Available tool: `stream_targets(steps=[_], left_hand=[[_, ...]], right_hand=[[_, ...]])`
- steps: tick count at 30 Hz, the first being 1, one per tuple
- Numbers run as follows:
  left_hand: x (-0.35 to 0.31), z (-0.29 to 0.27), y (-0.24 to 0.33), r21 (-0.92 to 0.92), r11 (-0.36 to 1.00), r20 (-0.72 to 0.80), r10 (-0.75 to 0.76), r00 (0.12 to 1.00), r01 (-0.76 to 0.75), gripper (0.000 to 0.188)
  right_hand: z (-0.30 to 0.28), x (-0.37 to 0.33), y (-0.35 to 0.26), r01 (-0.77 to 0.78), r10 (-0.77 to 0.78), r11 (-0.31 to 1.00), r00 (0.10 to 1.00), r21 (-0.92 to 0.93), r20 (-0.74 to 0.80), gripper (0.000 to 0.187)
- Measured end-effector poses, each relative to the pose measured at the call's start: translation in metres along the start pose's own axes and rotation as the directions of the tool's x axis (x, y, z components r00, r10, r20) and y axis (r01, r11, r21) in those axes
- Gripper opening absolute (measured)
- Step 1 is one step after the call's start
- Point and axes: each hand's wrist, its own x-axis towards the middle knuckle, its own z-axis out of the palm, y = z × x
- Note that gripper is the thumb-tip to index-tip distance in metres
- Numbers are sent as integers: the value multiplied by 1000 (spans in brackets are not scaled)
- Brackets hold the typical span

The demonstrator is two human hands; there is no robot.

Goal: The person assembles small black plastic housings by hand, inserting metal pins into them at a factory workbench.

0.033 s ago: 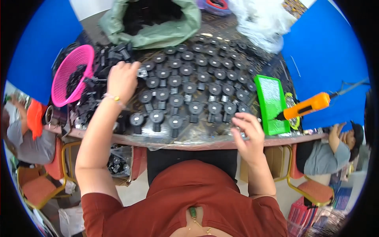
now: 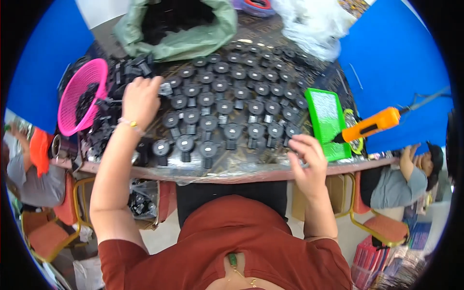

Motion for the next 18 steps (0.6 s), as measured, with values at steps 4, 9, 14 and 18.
stream_targets(steps=[4,9,14,18], left_hand=[[2,-38,2,-254,961,-32,-124,992,112,68],[8,-82,78,-973,81,186,-270,945,214,59],[24,-108,182,-705,-658,275,93,957,266,39],[49,-98,246,-434,-779,357,312,880,452,71]], right_hand=[[-56,-6,32,-261,255,947,965,-186,-57,14],[-51,-33,69,-178,264,857,958,-484,115,10],[-22,-36,79,-110,230,868,954,-484,194,6],[-13,-40,93,-78,209,861,956,-503,208,4]])
